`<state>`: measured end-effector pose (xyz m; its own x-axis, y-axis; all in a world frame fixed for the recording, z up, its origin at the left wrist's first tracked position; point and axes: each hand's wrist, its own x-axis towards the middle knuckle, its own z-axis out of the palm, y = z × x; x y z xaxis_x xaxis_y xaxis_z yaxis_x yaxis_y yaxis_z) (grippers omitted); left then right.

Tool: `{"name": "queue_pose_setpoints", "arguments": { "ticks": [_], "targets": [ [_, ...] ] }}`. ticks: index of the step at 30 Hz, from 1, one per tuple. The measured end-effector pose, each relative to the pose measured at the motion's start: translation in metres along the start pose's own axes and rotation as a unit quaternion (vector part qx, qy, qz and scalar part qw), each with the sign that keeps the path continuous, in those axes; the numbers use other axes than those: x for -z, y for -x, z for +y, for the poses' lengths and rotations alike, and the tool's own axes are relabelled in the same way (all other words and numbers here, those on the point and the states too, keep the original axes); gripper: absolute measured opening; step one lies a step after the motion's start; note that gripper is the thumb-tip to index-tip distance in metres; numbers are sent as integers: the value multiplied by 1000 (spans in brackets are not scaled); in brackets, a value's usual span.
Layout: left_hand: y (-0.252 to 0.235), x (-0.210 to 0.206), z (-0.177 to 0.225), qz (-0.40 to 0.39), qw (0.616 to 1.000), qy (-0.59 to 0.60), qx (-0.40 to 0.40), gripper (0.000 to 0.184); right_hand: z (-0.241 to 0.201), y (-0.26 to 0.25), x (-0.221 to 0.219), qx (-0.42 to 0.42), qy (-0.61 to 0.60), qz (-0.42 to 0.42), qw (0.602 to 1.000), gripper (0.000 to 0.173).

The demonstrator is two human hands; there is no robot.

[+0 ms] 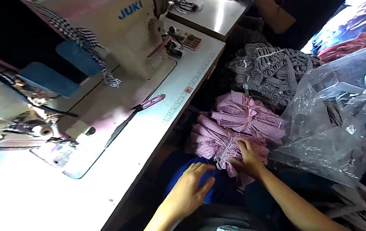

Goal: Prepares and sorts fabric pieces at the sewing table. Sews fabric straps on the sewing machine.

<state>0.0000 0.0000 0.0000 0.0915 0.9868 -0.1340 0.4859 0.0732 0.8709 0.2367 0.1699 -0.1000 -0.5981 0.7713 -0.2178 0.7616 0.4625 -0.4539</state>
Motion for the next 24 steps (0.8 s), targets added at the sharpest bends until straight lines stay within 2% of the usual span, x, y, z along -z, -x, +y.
{"name": "queue_pose_setpoints", "arguments": {
  "ticks": [1,2,4,6,9,11,13,16,18,20,22,24],
  "targets": [
    [-19,-15,-14,-43,998,-28,25,40,2,-3,-7,1,20,9,1000,93],
    [-36,-28,-25,-68,995,-54,41,43,3,-8,-10,0,26,4,1000,95],
    [-62,-47,-41,-68,988,-127,48,47,7,-23,-6,-12,-4,-20,1000,83],
    [-78,-57,-58,-12,981,-194,24,53,15,-38,3,-19,-13,-45,999,75],
    [-93,-58,-83,84,972,-219,-13,52,25,-51,10,-30,18,-75,997,75],
    [-102,-50,-88,94,972,-213,-3,50,36,-64,12,-17,37,-74,996,70],
    [-110,-43,-91,97,971,-216,21,58,50,-81,16,-10,27,-88,996,62],
    [-119,-32,-95,148,962,-228,36,70,69,-107,20,-2,-24,-116,993,54],
    [-120,-29,-95,185,951,-246,23,62,75,-117,22,9,-53,-129,990,51],
    [-119,-33,-94,212,944,-253,-25,44,77,-123,23,15,-83,-139,987,47],
    [-119,-42,-92,187,946,-252,-78,31,76,-126,22,13,-115,-148,982,44],
    [-122,-50,-90,121,952,-259,-108,34,74,-125,18,8,-144,-155,977,42]
  ]
}}
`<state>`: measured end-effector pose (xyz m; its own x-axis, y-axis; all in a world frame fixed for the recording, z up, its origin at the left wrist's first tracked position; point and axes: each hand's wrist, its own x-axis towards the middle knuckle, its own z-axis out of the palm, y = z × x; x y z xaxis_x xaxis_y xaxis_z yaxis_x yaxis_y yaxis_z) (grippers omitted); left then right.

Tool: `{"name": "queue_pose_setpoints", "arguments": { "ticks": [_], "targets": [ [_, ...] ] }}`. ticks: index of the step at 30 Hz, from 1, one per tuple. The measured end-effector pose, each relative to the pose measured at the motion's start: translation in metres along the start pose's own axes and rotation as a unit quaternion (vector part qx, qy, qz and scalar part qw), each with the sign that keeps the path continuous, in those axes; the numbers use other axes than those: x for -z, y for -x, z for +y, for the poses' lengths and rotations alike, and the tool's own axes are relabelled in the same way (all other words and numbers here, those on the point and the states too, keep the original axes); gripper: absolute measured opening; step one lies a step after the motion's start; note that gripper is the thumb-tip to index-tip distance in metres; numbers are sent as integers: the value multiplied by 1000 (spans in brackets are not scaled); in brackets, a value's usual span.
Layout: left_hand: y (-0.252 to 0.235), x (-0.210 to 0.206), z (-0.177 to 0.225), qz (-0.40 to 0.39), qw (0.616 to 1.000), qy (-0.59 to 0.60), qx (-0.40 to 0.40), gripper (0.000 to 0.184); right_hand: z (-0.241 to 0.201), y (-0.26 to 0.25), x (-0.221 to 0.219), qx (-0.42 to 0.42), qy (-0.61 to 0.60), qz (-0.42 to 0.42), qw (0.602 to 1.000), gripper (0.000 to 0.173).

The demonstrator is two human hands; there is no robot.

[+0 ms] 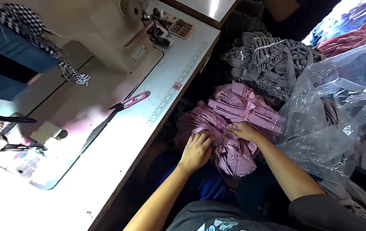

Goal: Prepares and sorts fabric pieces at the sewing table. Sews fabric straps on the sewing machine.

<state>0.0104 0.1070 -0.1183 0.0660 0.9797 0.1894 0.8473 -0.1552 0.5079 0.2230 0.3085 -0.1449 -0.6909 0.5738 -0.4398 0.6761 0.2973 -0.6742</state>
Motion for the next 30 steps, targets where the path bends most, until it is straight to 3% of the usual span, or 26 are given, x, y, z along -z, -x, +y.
{"name": "queue_pose_setpoints", "arguments": {
  "ticks": [3,7,9,12,13,15,18,20,24,30],
  "targets": [
    [-7,-4,-3,-68,998,-1,14,49,-2,6,-10,5,-37,4,999,41],
    [-8,11,-15,-69,997,-14,32,52,-11,28,-24,-25,-18,50,998,49],
    [-4,22,-18,-37,998,-15,53,56,-32,46,-31,-19,90,121,988,53],
    [10,28,-20,6,994,-2,106,36,-72,79,-49,91,187,263,942,34],
    [19,26,-17,2,993,10,121,30,-85,92,-59,99,176,259,945,30],
    [33,22,-8,-10,991,25,134,24,-111,108,-71,15,143,145,979,32],
    [32,16,9,2,995,31,96,16,-123,98,-71,-124,137,55,981,55],
    [29,12,18,-20,994,51,90,20,-123,97,-63,-162,102,24,981,69],
    [28,14,17,-94,988,51,112,29,-109,94,-65,-169,26,-51,984,82],
    [30,7,17,-88,991,27,101,27,-97,94,-70,-150,-54,-44,986,78]
  ]
}}
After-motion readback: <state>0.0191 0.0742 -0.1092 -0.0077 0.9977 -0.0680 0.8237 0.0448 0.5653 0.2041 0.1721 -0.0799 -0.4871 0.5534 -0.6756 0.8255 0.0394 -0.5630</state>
